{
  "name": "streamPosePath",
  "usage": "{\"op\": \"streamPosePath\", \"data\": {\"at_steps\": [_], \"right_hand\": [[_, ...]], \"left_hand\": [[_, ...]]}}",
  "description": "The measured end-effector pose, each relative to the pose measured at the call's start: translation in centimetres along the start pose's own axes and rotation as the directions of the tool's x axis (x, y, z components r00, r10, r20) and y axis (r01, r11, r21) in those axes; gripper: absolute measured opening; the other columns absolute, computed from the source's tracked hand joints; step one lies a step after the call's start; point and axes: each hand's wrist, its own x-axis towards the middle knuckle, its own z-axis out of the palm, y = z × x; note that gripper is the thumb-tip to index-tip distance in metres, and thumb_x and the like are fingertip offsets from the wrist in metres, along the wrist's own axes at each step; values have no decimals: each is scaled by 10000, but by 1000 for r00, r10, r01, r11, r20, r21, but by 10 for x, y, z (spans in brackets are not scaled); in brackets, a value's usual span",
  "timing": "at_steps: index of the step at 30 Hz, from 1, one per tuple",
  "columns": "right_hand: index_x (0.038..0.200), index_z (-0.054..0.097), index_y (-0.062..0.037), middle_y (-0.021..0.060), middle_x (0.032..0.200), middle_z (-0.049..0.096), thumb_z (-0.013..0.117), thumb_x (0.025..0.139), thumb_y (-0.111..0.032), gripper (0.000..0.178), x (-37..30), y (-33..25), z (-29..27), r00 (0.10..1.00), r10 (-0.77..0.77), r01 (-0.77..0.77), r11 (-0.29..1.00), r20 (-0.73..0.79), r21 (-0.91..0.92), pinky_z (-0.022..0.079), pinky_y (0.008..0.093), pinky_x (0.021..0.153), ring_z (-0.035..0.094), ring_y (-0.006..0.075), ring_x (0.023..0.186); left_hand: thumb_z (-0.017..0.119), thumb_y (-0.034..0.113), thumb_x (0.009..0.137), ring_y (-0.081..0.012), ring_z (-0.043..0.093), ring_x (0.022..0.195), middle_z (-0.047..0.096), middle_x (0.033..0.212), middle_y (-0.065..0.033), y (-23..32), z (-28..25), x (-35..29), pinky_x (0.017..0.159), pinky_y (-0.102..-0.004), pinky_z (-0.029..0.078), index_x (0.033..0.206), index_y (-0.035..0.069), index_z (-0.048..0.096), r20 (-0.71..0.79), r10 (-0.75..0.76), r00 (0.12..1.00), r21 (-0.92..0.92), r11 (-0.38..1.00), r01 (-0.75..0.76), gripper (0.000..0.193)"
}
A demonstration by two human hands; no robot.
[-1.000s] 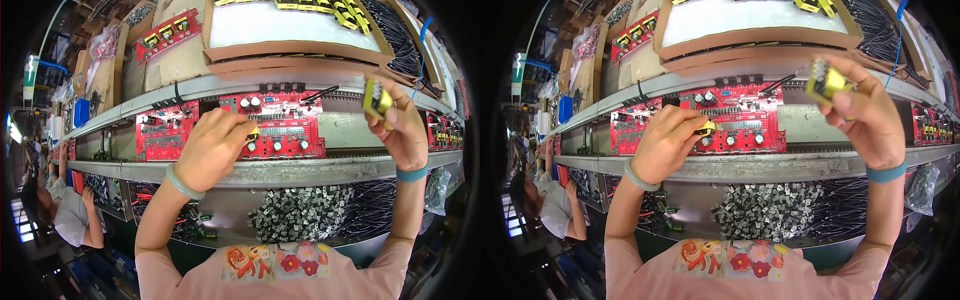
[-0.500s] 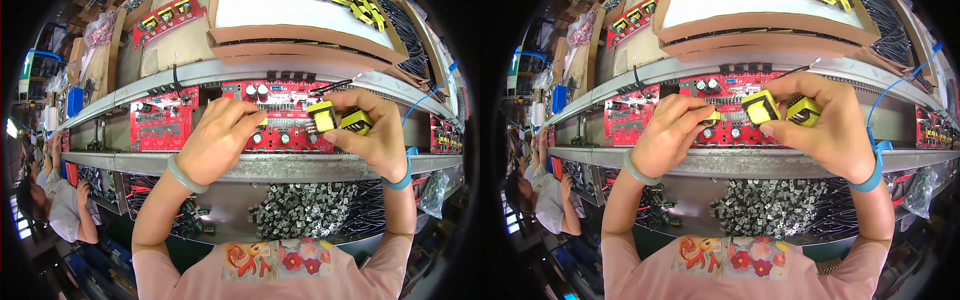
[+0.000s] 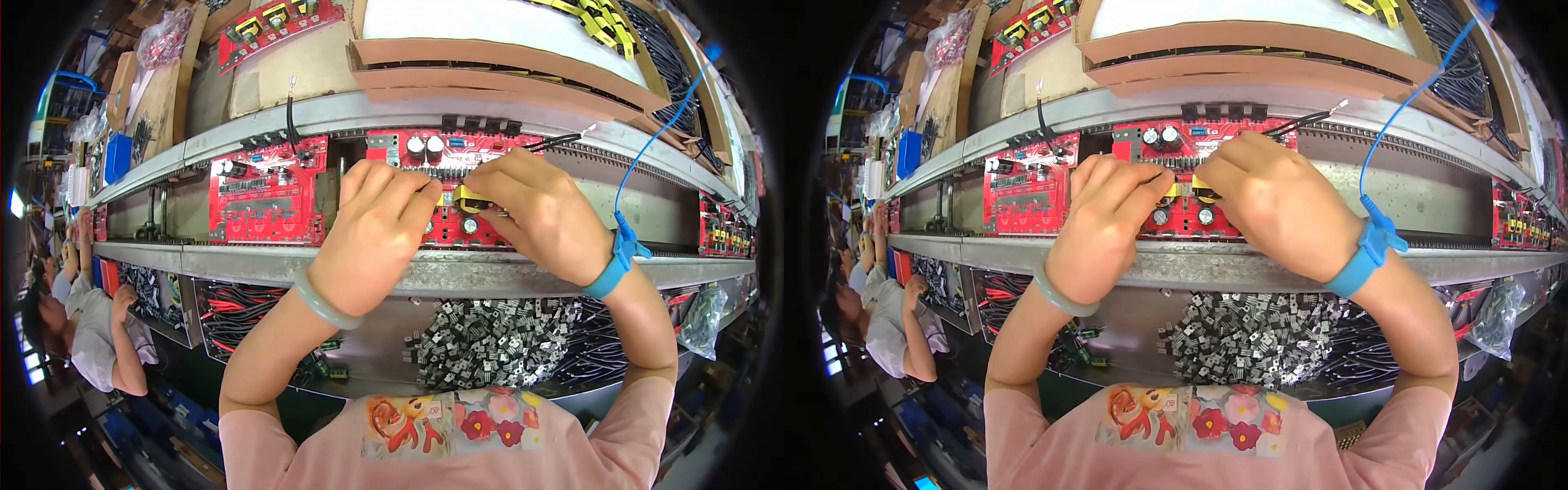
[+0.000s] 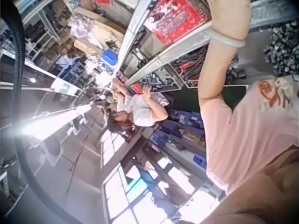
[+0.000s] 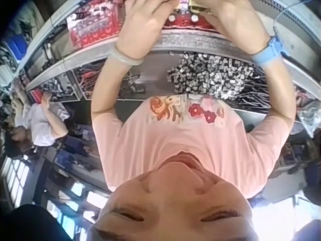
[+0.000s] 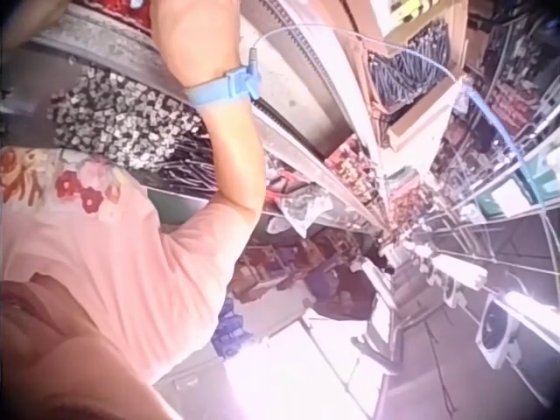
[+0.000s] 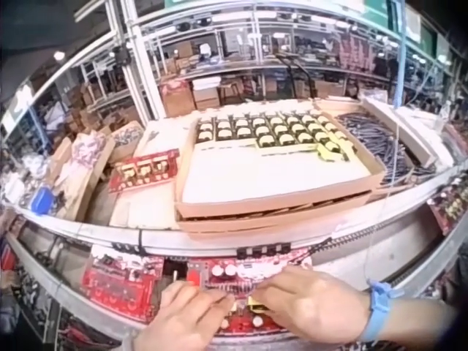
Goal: The person assembles circuit boards on an assembly line by inserting transformers, wires, and electronic components into the boards by hand, then opens a plastic bag of components.
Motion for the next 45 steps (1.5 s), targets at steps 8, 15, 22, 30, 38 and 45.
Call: {"op": "streamPosePath", "data": {"at_steps": [8, 15, 22, 30, 38, 45], "right_hand": [[1011, 684, 25, 147, 1024, 683, 754, 697, 39, 322, 6, -6, -2, 997, -5, 10, 998, 71, -63, 563, 429, 819, 655, 344, 926], [975, 688, 22, 139, 990, 689, 718, 719, 28, 258, 6, -10, 0, 998, -29, 36, 992, 56, -118, 562, 417, 786, 651, 334, 889], [955, 688, 18, 133, 981, 694, 700, 729, 33, 227, 4, -15, 5, 999, 12, -4, 982, 41, -187, 559, 423, 769, 645, 338, 864], [955, 690, 11, 149, 977, 704, 675, 739, 34, 218, 3, -11, 5, 999, -9, 10, 999, 32, -32, 558, 421, 772, 659, 342, 861], [1027, 711, -5, 147, 1015, 709, 763, 664, 91, 379, 4, -9, 9, 998, 55, -56, 996, 12, 66, 558, 431, 817, 667, 360, 942], [1131, 692, -21, 173, 1091, 648, 747, 694, 115, 461, 7, -25, 6, 985, 172, -172, 985, -1, -10, 555, 418, 839, 641, 376, 913]], "left_hand": [[649, 33, 771, -279, 598, 1072, 650, 1144, -106, 9, 7, -2, 1029, -468, 403, 1147, -14, 695, -17, -40, 999, 127, 991, 42, 381], [675, 62, 755, -267, 564, 1119, 632, 1168, -84, 14, 2, 2, 1053, -481, 350, 1167, -27, 696, 5, -40, 999, 187, 982, 38, 422], [670, 71, 766, -266, 560, 1106, 625, 1159, -79, 12, 4, -1, 1052, -485, 350, 1162, -32, 697, 5, -22, 1000, 196, 980, 21, 409], [661, 65, 763, -267, 555, 1106, 622, 1131, -78, 10, 3, -3, 1040, -491, 359, 1150, -31, 694, -8, -27, 1000, 151, 988, 28, 400], [667, 105, 749, -259, 558, 1094, 611, 1104, -60, 9, 7, -4, 1045, -477, 344, 1105, -14, 701, -45, -26, 999, 139, 990, 32, 377], [662, 118, 760, -245, 564, 1072, 607, 1076, -60, 8, 10, -7, 1045, -466, 349, 1073, -19, 704, -94, -20, 995, 182, 983, 37, 344]]}}
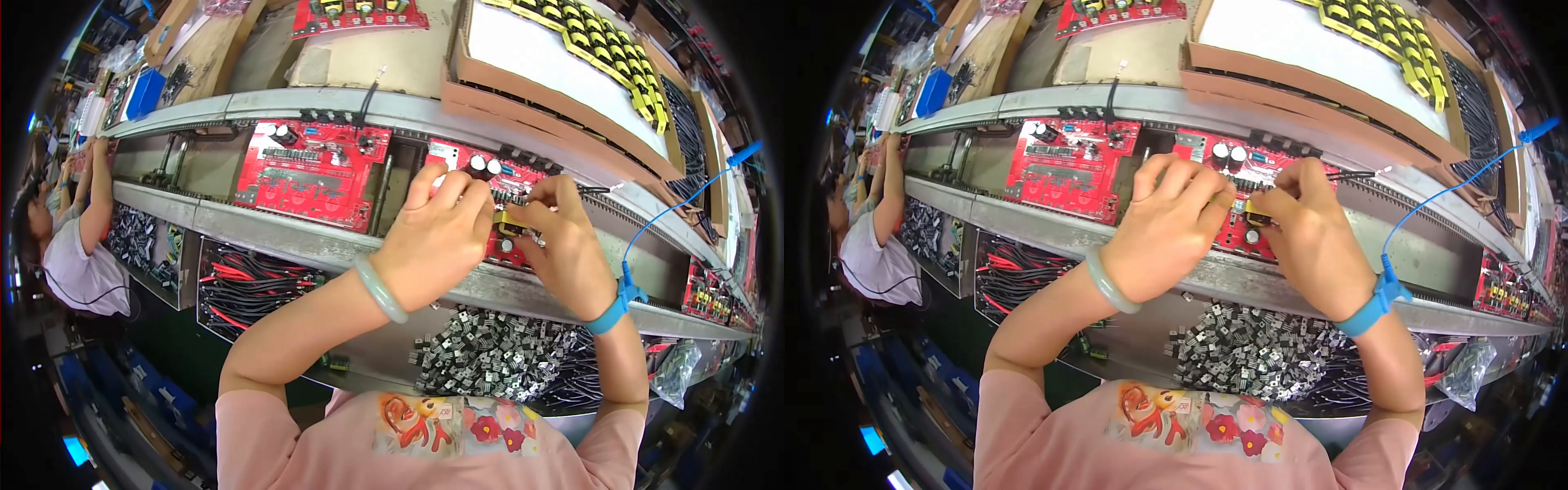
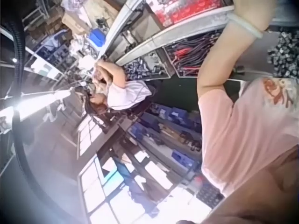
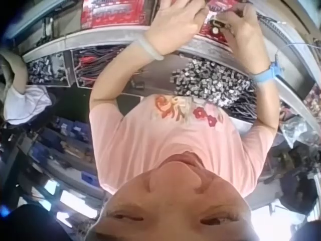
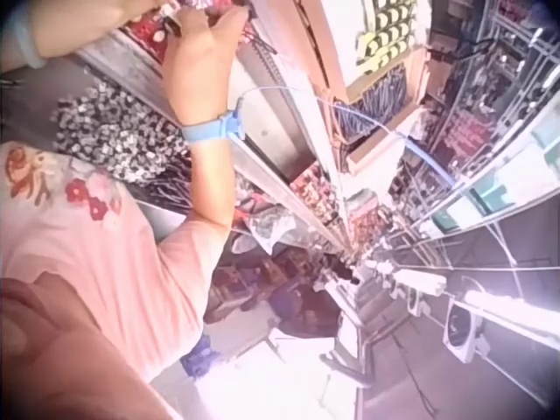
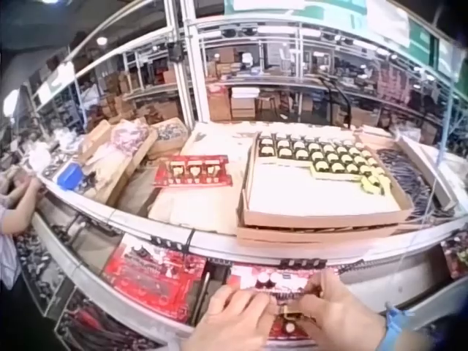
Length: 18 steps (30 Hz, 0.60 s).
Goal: The person assembles circuit boards on an assembly line by inserting transformers, wires, and electronic components into the boards by hand, then opens a plastic bag of components.
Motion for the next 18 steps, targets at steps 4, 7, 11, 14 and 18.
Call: {"op": "streamPosePath", "data": {"at_steps": [4, 7, 11, 14, 18], "right_hand": [[1247, 614, 3, 165, 1144, 635, 708, 746, 130, 524, 1, 0, -19, 995, 97, -98, 989, 17, 110, 554, 356, 880, 666, 281, 999], [1228, 609, 37, 120, 1174, 660, 712, 807, 114, 441, -10, 6, -32, 948, 317, -303, 882, 23, 362, 562, 322, 934, 657, 187, 1106], [1220, 651, 13, 103, 1149, 697, 764, 802, 83, 439, -17, 14, -52, 949, 312, -314, 920, 44, 233, 571, 317, 916, 691, 177, 1029], [1256, 668, -13, 109, 1040, 717, 782, 759, 65, 516, -28, 26, -53, 992, 125, -123, 990, -30, 64, 554, 340, 773, 690, 220, 903], [1201, 693, -28, 139, 1035, 699, 772, 749, 69, 469, -36, 33, -41, 990, 129, -123, 987, -54, 101, 550, 368, 764, 684, 281, 875]], "left_hand": [[646, 117, 776, -249, 567, 1073, 607, 1066, -68, 0, 0, 1, 1060, -474, 346, 1073, -15, 701, 6, 10, 1000, 7, 1000, -10, 329], [640, 104, 785, -256, 560, 1112, 608, 1133, -80, 5, 1, 5, 1063, -483, 342, 1134, -13, 685, 24, 17, 1000, -20, 1000, -17, 371], [648, 81, 794, -279, 527, 1183, 575, 1314, -59, 8, -4, 9, 1061, -495, 337, 1266, 36, 653, 13, 6, 1000, -169, 986, -4, 474], [649, 83, 798, -275, 532, 1172, 587, 1307, -46, 14, 1, 11, 1065, -497, 339, 1255, 35, 663, 43, 67, 997, -200, 978, -57, 460], [643, 91, 809, -267, 536, 1159, 603, 1291, -56, 16, 3, 13, 1075, -499, 338, 1249, 9, 670, 99, 133, 986, -112, 986, -122, 449]]}}
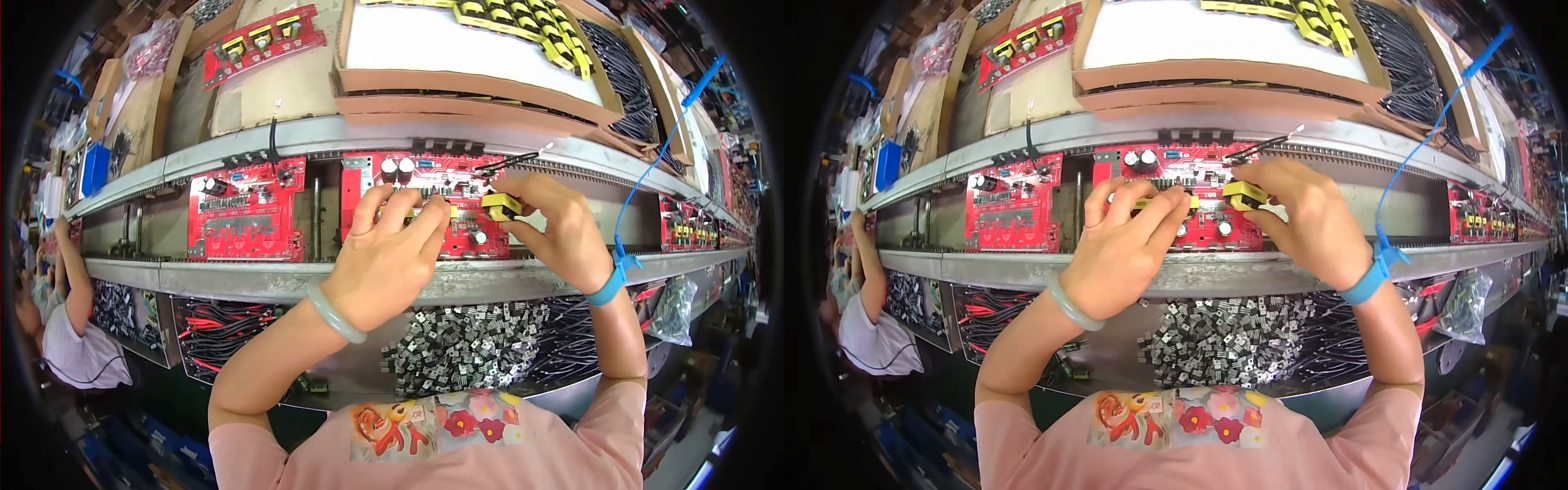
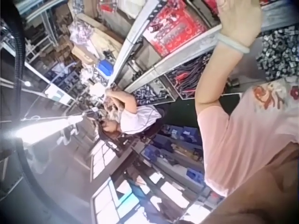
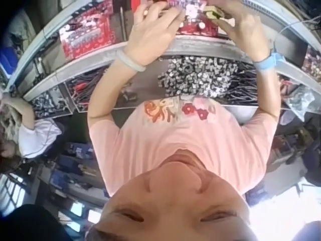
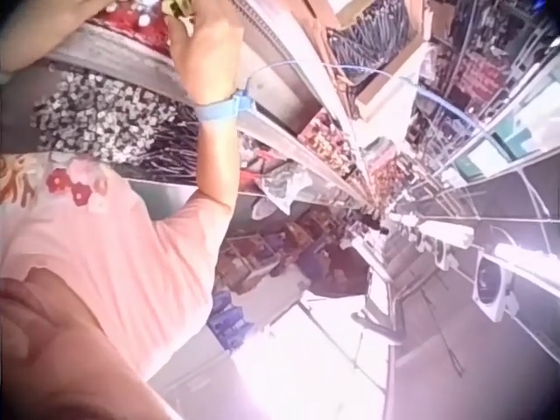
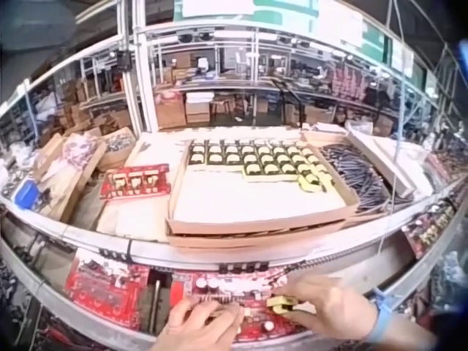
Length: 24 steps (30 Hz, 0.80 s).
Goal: The person assembles circuit boards on an assembly line by inserting transformers, wires, and electronic components into the boards by hand, then opens a plastic bag of components.
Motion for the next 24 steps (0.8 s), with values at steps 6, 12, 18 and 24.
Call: {"op": "streamPosePath", "data": {"at_steps": [6, 12, 18, 24], "right_hand": [[1151, 683, -18, 157, 988, 665, 766, 721, 60, 444, 3, 3, 12, 990, -138, 142, 975, 39, -168, 547, 437, 816, 658, 352, 936], [1114, 690, 4, 152, 949, 649, 742, 705, 63, 416, 11, -3, 15, 977, -179, 201, 956, 119, -215, 540, 441, 796, 630, 348, 901], [1115, 693, 13, 143, 956, 655, 729, 697, 49, 420, 16, -7, 18, 959, -225, 266, 921, 170, -284, 547, 425, 794, 626, 332, 897], [1143, 683, 32, 144, 985, 665, 700, 699, 70, 446, 9, -8, 21, 964, -228, 262, 910, 140, -322, 558, 420, 793, 635, 337, 907]], "left_hand": [[645, 103, 805, -256, 547, 1150, 610, 1282, -63, 5, 2, -1, 1087, -499, 335, 1252, -19, 668, 0, -5, 1000, 29, 1000, 5, 464], [662, 110, 806, -232, 570, 1124, 630, 1222, -54, 6, 2, -1, 1099, -480, 336, 1224, -19, 681, -15, -6, 1000, 72, 997, 7, 438], [656, 107, 807, -227, 567, 1139, 626, 1221, -53, 6, 2, -2, 1108, -477, 330, 1223, -18, 681, -20, -16, 1000, 51, 999, 17, 434], [650, 119, 802, -221, 564, 1160, 625, 1224, -51, 6, 3, -3, 1118, -480, 315, 1234, -21, 676, -11, -8, 1000, 57, 998, 9, 454]]}}
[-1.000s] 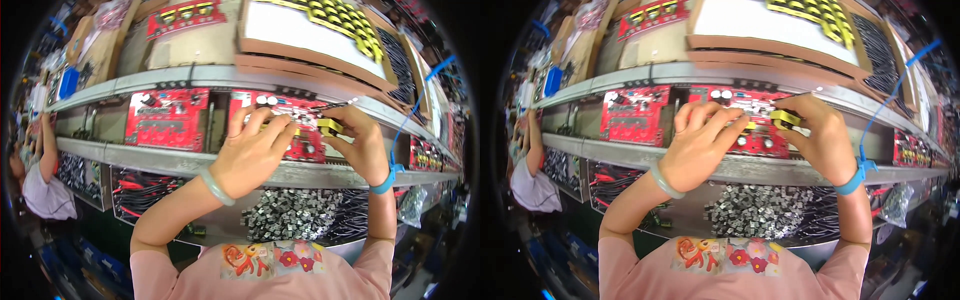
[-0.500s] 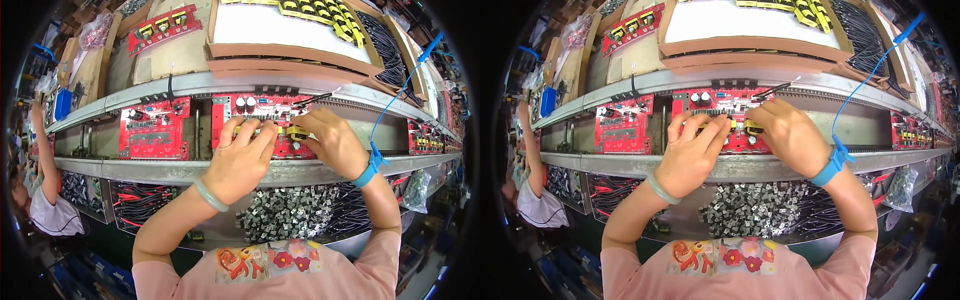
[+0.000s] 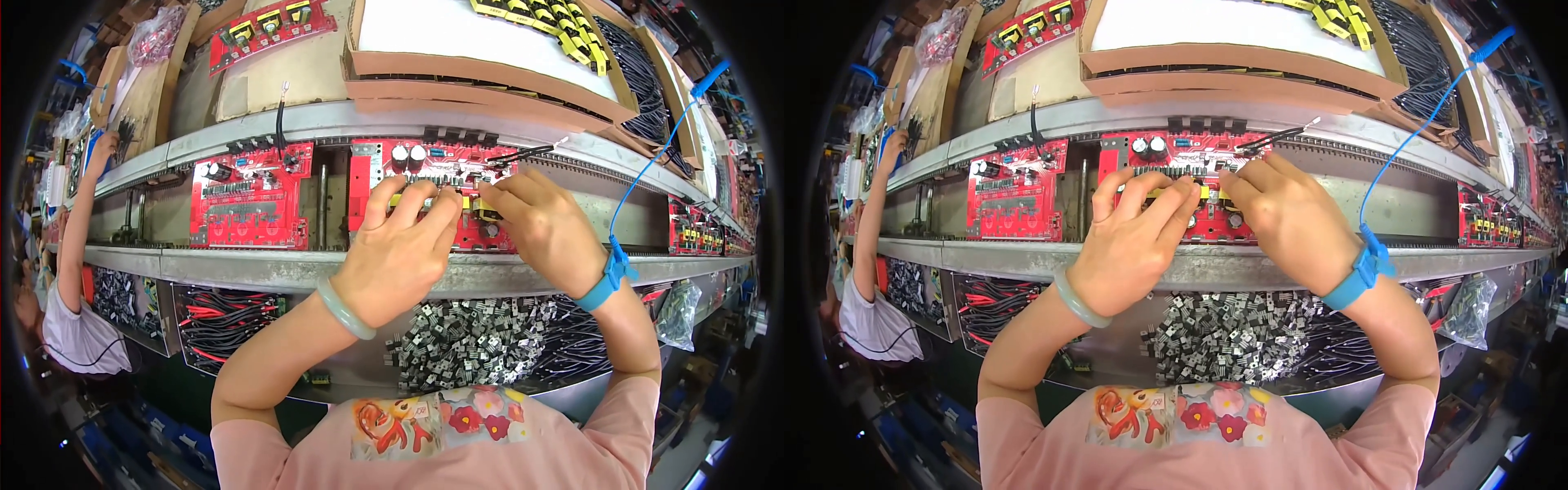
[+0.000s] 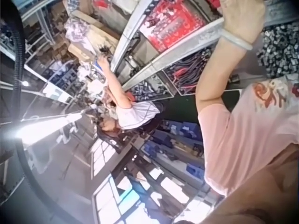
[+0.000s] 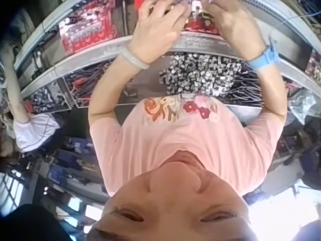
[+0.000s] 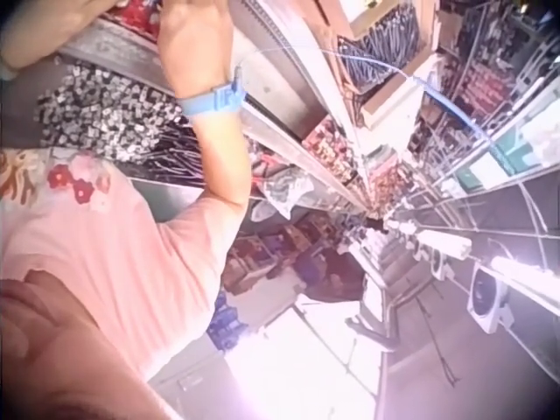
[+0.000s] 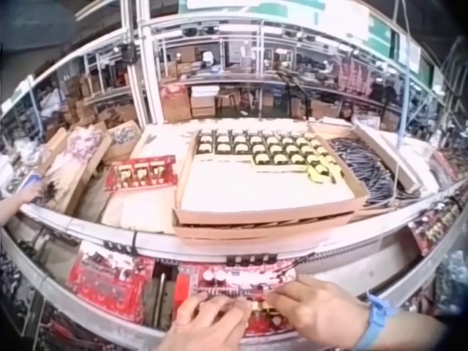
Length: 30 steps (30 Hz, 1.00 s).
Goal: The person assembles circuit boards on an assembly line by inserting transformers, wires, and electronic components into the boards by hand, then opens a plastic bag of components.
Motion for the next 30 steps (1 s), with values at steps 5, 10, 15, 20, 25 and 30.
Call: {"op": "streamPosePath", "data": {"at_steps": [5, 10, 15, 20, 25, 30], "right_hand": [[1187, 665, 42, 155, 1008, 668, 681, 705, 86, 485, -6, -3, 7, 998, 47, -45, 997, -42, 55, 562, 422, 791, 647, 348, 910], [1202, 675, 22, 171, 1040, 658, 704, 726, 92, 482, 0, 2, 7, 999, 42, -42, 996, -5, 85, 563, 431, 775, 654, 357, 889], [1174, 698, 13, 154, 1022, 630, 733, 726, 116, 461, -4, -5, 7, 987, 158, -150, 975, -35, 161, 572, 410, 733, 683, 331, 854], [1197, 706, -14, 139, 963, 603, 749, 712, 108, 501, -1, -8, 10, 991, 130, -129, 991, -20, 44, 568, 410, 731, 687, 316, 855], [1266, 679, -28, 174, 1021, 648, 746, 724, 109, 563, -9, -3, 10, 990, 140, -137, 984, -16, 110, 556, 427, 796, 675, 377, 901], [1403, 561, -18, 206, 1267, 650, 751, 756, 100, 684, -26, -8, -3, 953, 283, -243, 926, -105, 290, 558, 401, 894, 678, 344, 1080]], "left_hand": [[645, 112, 798, -224, 561, 1167, 623, 1231, -55, 0, 1, 1, 1112, -483, 318, 1239, -23, 674, -11, 0, 1000, -35, 999, -1, 461], [645, 111, 799, -227, 561, 1174, 626, 1226, -54, -3, 3, 0, 1104, -484, 322, 1229, -31, 676, -20, -12, 1000, -50, 999, 11, 454], [649, 110, 797, -230, 562, 1173, 627, 1208, -58, -2, -1, 2, 1100, -487, 321, 1223, -33, 678, -15, -10, 1000, -64, 998, 9, 451], [645, 112, 816, -245, 558, 1183, 619, 1223, -58, -6, -7, -5, 1100, -500, 321, 1215, 33, 672, -18, -39, 999, -59, 998, 38, 407], [669, 34, 825, -301, 583, 1139, 621, 1233, -96, -34, -60, -52, 1002, -440, 446, 1277, 78, 659, -60, -145, 988, -127, 982, 137, 454], [657, -93, 804, -394, 653, 931, 665, 984, -183, -67, -113, -160, 806, -449, 542, 1025, -28, 683, -74, -566, 821, -142, 821, 553, 232]]}}
